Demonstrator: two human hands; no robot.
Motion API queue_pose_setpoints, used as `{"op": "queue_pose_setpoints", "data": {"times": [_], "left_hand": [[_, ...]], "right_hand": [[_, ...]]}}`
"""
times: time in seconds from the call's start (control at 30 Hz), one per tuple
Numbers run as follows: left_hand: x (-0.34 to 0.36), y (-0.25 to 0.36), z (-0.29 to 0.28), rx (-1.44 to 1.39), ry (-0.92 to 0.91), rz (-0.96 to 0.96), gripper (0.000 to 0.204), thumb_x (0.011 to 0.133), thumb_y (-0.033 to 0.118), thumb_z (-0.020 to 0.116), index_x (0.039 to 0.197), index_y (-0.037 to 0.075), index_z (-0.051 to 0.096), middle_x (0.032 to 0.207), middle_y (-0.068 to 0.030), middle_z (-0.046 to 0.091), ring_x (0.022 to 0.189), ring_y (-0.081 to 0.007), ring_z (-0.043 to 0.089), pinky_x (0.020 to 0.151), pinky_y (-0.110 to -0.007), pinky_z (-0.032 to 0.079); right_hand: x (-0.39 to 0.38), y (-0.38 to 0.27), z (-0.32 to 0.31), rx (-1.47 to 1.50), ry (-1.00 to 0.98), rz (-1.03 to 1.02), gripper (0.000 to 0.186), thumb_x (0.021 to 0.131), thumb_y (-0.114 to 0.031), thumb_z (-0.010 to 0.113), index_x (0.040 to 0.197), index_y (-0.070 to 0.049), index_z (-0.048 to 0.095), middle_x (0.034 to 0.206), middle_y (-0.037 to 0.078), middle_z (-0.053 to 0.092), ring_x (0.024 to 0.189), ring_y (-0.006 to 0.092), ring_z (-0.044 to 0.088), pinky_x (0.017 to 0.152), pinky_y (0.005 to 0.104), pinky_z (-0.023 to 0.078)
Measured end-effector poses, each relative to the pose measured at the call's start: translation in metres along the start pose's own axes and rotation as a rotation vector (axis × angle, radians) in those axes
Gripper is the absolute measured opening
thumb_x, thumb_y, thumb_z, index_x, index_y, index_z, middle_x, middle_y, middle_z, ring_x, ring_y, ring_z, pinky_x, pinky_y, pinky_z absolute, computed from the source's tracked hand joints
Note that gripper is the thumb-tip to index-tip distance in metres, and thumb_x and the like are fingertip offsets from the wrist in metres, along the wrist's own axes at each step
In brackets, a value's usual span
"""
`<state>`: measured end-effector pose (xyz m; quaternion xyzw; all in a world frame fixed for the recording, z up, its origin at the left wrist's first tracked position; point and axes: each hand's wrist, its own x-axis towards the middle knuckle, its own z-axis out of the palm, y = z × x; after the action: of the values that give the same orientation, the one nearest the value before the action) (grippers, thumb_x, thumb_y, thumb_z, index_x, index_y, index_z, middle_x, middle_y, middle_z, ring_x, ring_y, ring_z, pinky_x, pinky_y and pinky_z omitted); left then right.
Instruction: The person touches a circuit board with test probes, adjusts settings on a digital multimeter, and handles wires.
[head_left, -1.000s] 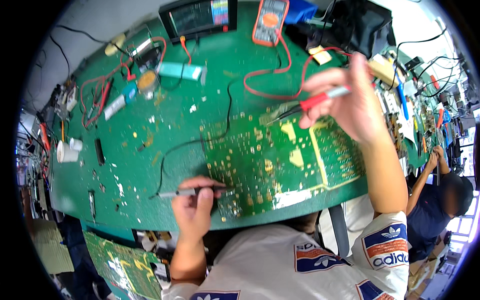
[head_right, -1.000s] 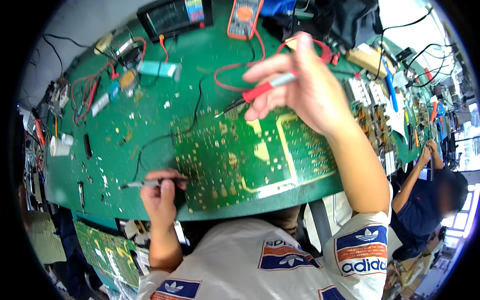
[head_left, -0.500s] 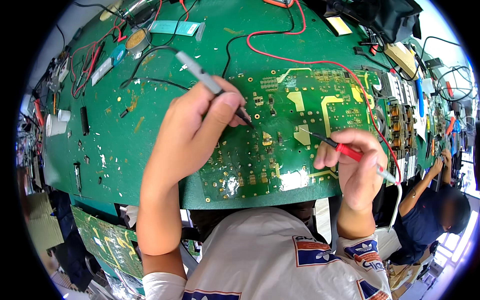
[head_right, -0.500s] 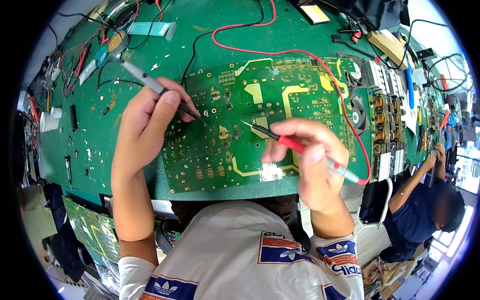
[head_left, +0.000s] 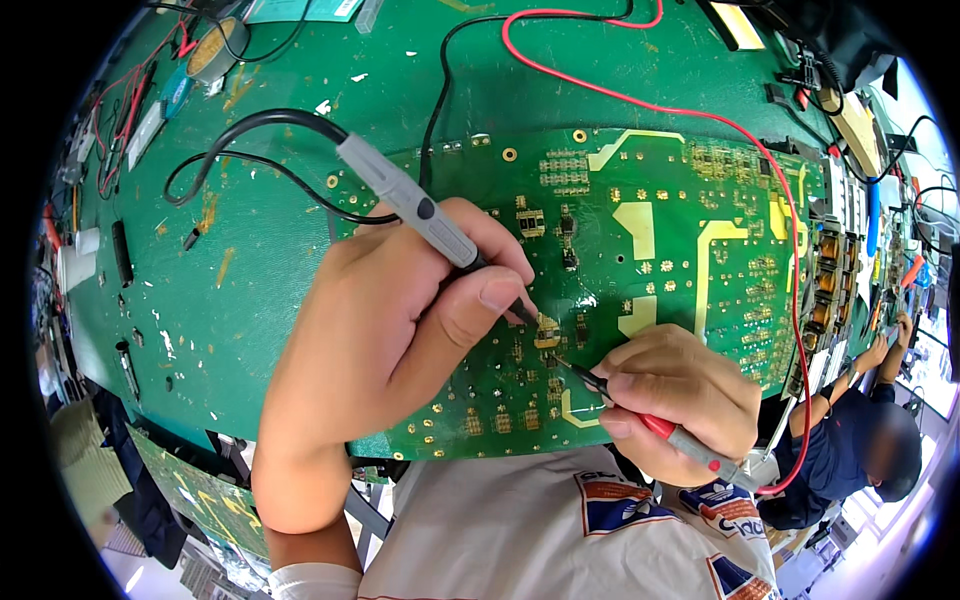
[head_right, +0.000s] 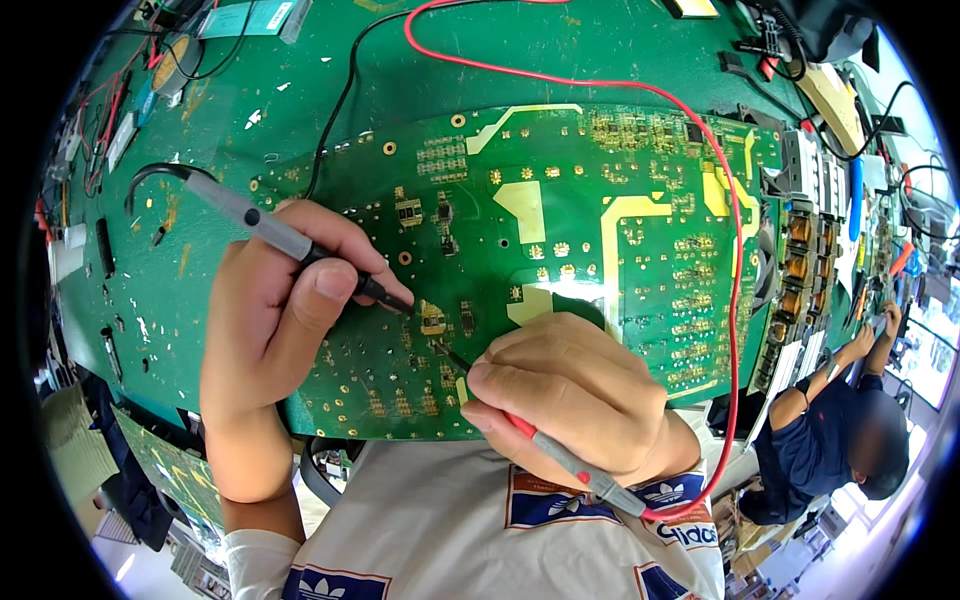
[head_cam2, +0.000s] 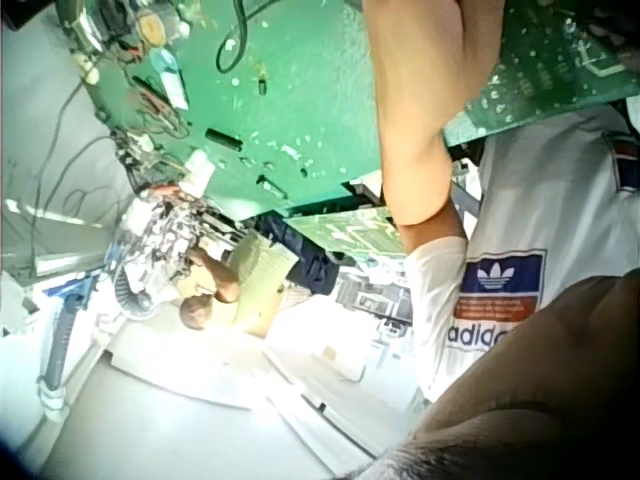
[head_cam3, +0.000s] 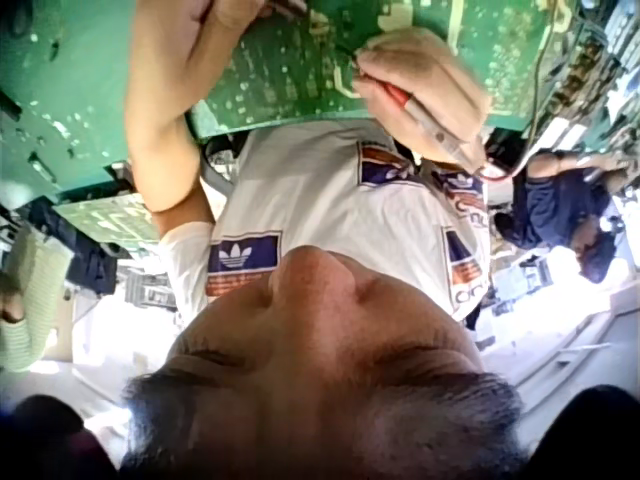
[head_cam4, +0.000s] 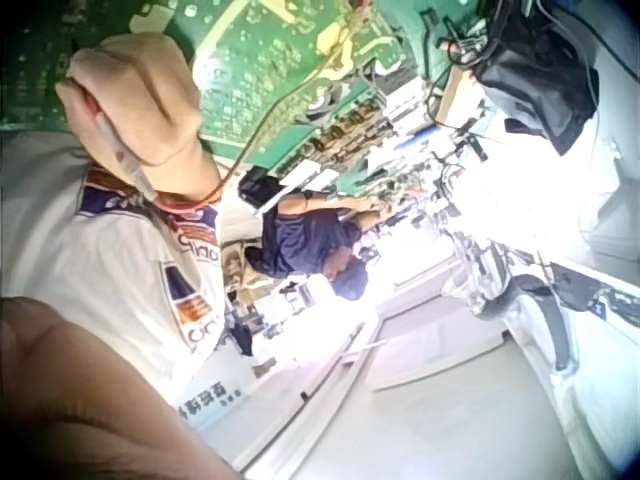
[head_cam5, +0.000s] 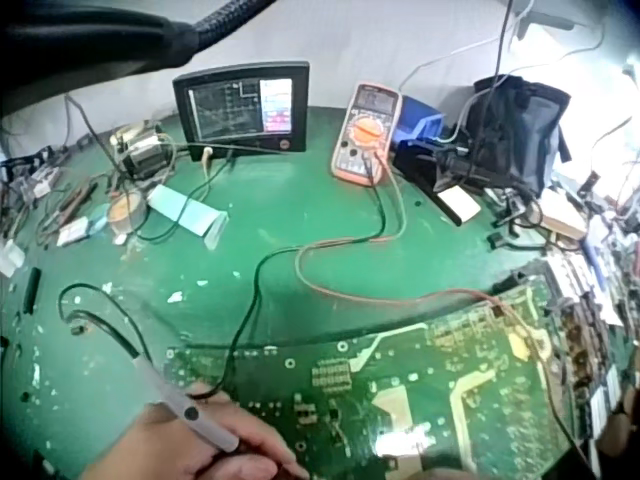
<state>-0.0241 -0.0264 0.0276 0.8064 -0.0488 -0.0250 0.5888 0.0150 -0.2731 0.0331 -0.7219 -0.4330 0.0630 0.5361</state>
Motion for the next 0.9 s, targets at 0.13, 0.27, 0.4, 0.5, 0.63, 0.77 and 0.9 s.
{"op": "queue_pose_setpoints", "data": {"times": [0.13,0.27,0.4,0.5,0.63,0.77,0.9], "left_hand": [[0.0,0.001,0.002,0.005,0.014,-0.024,0.037,0.102,0.035,0.056,0.095,-0.001,0.063,0.082,-0.0107,0.072,0.075,-0.0178,0.067,0.071,-0.029,0.049],[0.002,0.002,0.006,0.002,0.071,-0.039,0.039,0.101,0.038,0.056,0.093,0.001,0.064,0.08,-0.0087,0.073,0.071,-0.0159,0.061,0.07,-0.029,0.045],[0.002,0.0,0.007,0.032,0.107,-0.013,0.042,0.101,0.042,0.056,0.09,0.003,0.064,0.078,-0.0072,0.073,0.068,-0.0142,0.056,0.07,-0.03,0.042],[0.002,0.0,0.008,0.042,0.123,-0.014,0.044,0.101,0.044,0.055,0.089,0.003,0.063,0.078,-0.0068,0.073,0.067,-0.0138,0.055,0.072,-0.031,0.042],[0.001,0.0,0.008,0.056,0.114,-0.027,0.045,0.101,0.046,0.055,0.089,0.003,0.063,0.077,-0.0068,0.074,0.066,-0.0138,0.055,0.073,-0.032,0.041],[0.003,0.0,0.007,0.077,0.109,-0.022,0.046,0.1,0.047,0.055,0.089,0.003,0.064,0.076,-0.0067,0.074,0.066,-0.0141,0.055,0.073,-0.033,0.04],[0.002,-0.001,0.008,0.081,0.124,-0.006,0.045,0.1,0.047,0.056,0.089,0.004,0.064,0.076,-0.0064,0.074,0.065,-0.014,0.055,0.074,-0.033,0.04]], "right_hand": [[-0.001,0.001,0.003,0.003,0.013,0.009,0.025,0.071,0.009,0.078,0.094,0.008,0.068,0.081,0.014,0.067,0.073,0.0305,0.071,0.063,0.037,0.057],[-0.001,0.005,0.004,0.022,0.021,-0.021,0.026,0.068,0.011,0.074,0.093,0.009,0.069,0.08,0.015,0.067,0.072,0.0307,0.071,0.063,0.0371,0.058],[0.001,0.005,0.006,0.009,0.038,-0.038,0.026,0.064,0.013,0.071,0.089,0.01,0.069,0.078,0.015,0.067,0.069,0.0303,0.07,0.061,0.0365,0.058],[0.001,0.005,0.009,-0.017,0.072,-0.048,0.025,0.063,0.013,0.072,0.087,0.009,0.069,0.076,0.015,0.067,0.067,0.0298,0.07,0.059,0.0356,0.057],[0.0,0.006,0.011,-0.029,0.078,-0.051,0.025,0.062,0.014,0.073,0.086,0.009,0.068,0.075,0.015,0.066,0.065,0.0291,0.07,0.058,0.0346,0.057],[0.001,0.006,0.012,-0.043,0.095,-0.05,0.024,0.062,0.015,0.073,0.086,0.009,0.068,0.073,0.015,0.066,0.064,0.0286,0.069,0.057,0.0342,0.057],[0.002,0.006,0.014,-0.05,0.112,-0.046,0.023,0.062,0.014,0.073,0.085,0.009,0.068,0.071,0.015,0.065,0.063,0.0282,0.069,0.056,0.0336,0.056]]}}
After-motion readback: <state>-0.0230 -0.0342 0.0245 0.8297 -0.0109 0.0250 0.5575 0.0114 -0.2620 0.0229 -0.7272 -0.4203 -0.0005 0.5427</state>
